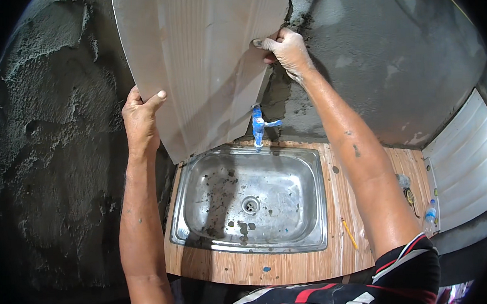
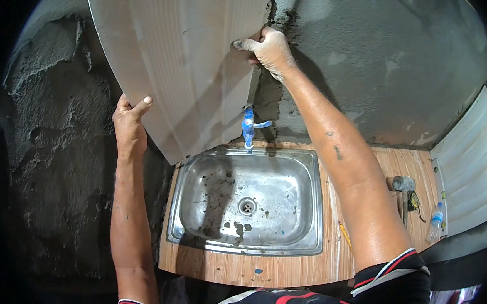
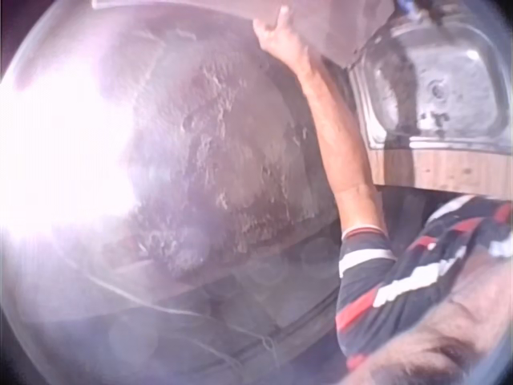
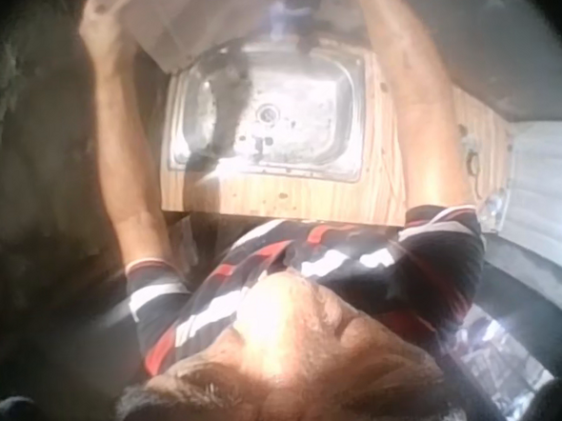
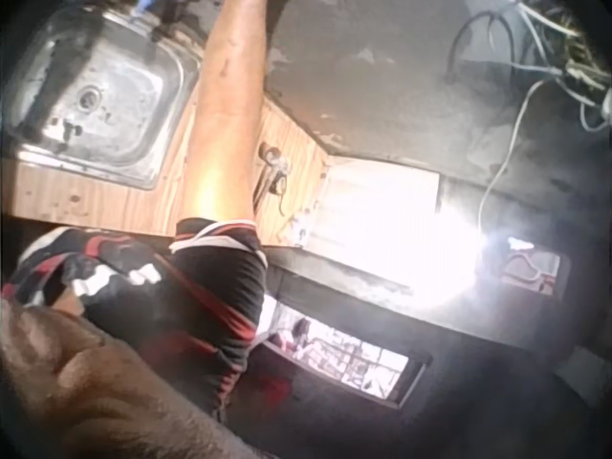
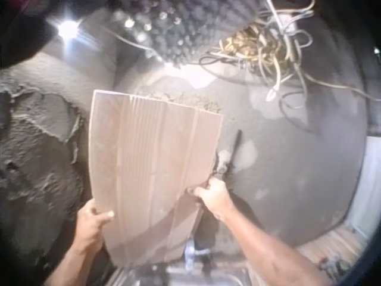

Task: The person applies mortar to the back of a panel using a trowel, positions the panel against the wall behind a sink, and checks its alignment using a level and a hammer.

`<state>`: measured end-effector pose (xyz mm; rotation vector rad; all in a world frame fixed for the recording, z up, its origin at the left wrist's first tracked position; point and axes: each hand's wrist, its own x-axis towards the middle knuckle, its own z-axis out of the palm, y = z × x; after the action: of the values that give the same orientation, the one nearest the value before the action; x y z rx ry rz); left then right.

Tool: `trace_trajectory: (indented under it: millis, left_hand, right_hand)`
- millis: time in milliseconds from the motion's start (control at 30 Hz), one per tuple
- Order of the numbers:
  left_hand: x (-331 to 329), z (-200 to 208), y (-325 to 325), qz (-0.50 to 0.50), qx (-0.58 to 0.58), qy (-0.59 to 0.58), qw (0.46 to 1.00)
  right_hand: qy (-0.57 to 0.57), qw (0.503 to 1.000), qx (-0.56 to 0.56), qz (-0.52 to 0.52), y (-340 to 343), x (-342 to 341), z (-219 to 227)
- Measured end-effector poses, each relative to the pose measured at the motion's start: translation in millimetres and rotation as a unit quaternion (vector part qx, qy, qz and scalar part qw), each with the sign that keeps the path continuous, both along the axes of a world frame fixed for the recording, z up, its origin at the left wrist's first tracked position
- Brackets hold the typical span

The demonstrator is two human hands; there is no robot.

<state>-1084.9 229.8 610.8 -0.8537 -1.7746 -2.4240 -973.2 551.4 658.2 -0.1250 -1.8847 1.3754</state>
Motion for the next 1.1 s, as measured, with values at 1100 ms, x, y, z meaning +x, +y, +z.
trace_trajectory:
  millis: [1100]
  left_hand:
    - [-44.6,-6.0,15.2,-0.002,-0.018,0.001,1.000]
  right_hand:
    - [0.030,0.998,-0.005,-0.050,-10.3,-11.1,-18.0]
